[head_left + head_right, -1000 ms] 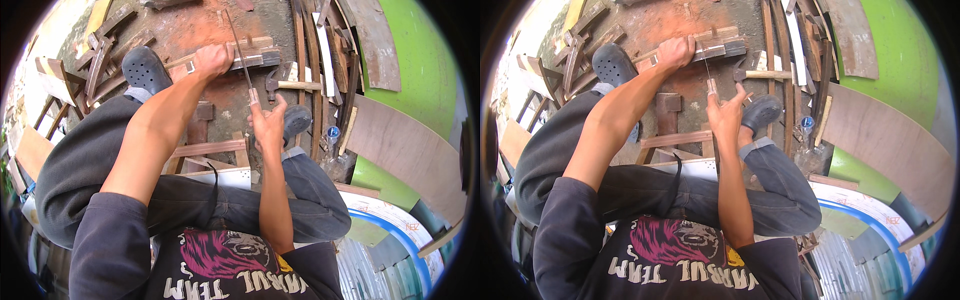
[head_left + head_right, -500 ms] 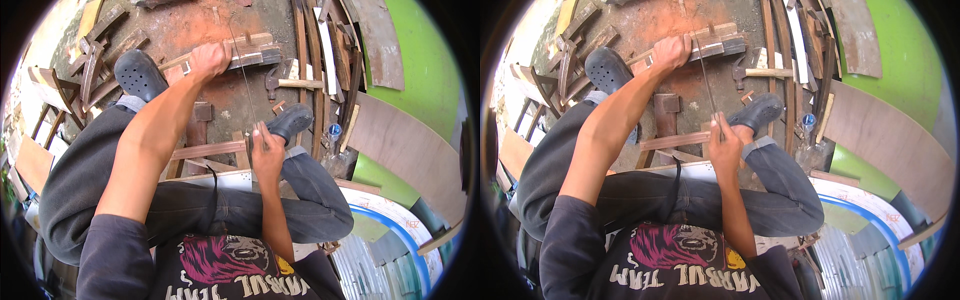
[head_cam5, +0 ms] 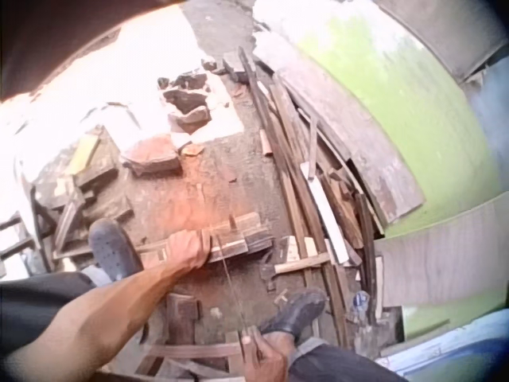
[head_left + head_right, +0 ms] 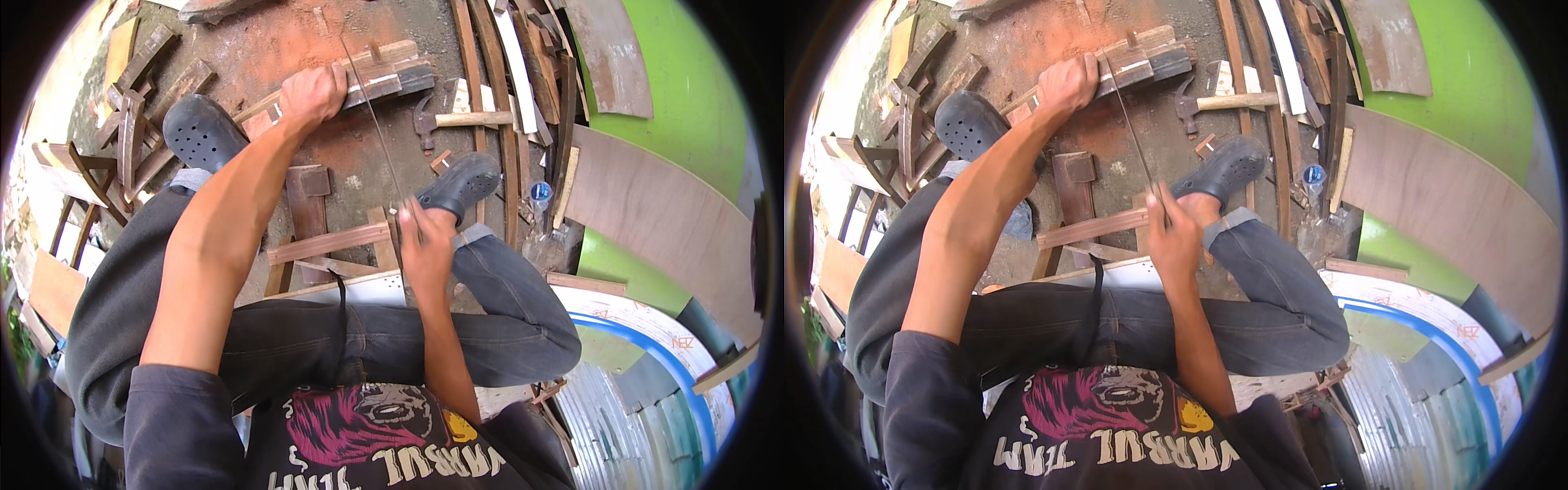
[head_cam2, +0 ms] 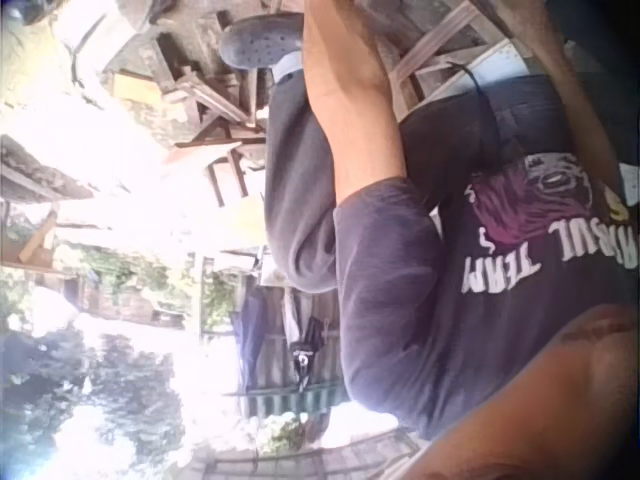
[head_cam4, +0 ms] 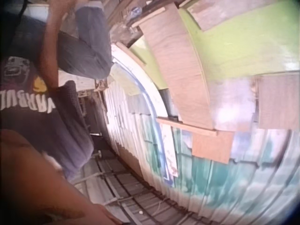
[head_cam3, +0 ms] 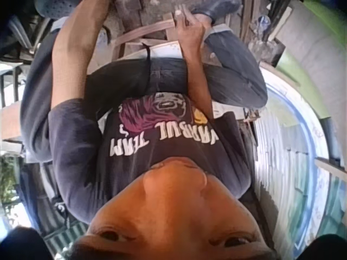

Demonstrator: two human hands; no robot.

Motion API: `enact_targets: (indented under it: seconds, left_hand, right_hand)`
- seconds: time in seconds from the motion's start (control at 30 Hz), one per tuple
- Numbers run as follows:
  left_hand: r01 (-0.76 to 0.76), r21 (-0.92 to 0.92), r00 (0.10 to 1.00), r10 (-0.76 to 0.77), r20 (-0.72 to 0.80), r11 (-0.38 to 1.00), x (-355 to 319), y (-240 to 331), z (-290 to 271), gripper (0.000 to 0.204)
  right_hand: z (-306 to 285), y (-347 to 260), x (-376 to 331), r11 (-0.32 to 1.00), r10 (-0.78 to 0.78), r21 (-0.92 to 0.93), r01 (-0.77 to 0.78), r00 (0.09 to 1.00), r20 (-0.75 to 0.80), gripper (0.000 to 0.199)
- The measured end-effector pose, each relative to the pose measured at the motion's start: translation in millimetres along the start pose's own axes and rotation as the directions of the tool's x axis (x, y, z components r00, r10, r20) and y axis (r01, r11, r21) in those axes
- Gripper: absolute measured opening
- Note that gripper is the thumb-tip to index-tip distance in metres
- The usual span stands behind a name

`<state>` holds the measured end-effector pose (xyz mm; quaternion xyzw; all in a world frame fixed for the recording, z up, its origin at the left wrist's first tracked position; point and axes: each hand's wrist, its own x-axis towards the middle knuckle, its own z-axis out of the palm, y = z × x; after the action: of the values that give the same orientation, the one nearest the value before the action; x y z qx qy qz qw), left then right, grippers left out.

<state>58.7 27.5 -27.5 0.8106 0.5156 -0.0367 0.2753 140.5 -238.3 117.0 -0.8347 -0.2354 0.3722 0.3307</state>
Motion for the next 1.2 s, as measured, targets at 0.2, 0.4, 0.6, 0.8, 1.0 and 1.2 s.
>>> enact_targets:
  seconds: [0.2,0.4,0.6,0.8,1.0,1.2]
  left_hand:
    - [0.035,0.024,0.996,-0.037,0.079,0.999,3.1,12.2,-10.8,0.062]
    - [0.022,0.013,0.996,-0.023,0.083,1.0,7.5,5.3,-2.6,0.06]
    - [0.006,-0.02,0.998,-0.005,0.062,1.0,4.1,14.5,-12.3,0.059]
    - [0.061,-0.028,0.994,-0.059,0.088,0.998,0.5,10.6,-13.5,0.058]
    - [0.04,-0.026,0.989,-0.036,0.142,0.999,2.2,16.0,-18.3,0.059]
    - [0.046,-0.018,0.992,-0.043,0.117,0.999,4.6,2.7,-7.8,0.06]
  right_hand:
    - [28.2,-34.4,64.1,0.998,-0.015,-0.058,0.013,0.999,-0.034,0.04]
    - [-12.4,15.5,-29.2,0.996,0.035,-0.076,-0.038,0.999,-0.039,0.045]
    - [34.2,-25.7,61.0,0.998,-0.019,-0.056,0.016,0.999,-0.038,0.044]
    - [-4.7,7.2,-24.4,0.997,0.033,-0.074,-0.036,0.999,-0.039,0.043]
    - [49.7,-32.2,62.8,0.999,0.022,-0.048,-0.024,0.999,-0.034,0.043]
    - [4.1,-6.2,-10.6,0.994,-0.019,-0.111,0.017,1.0,-0.016,0.045]
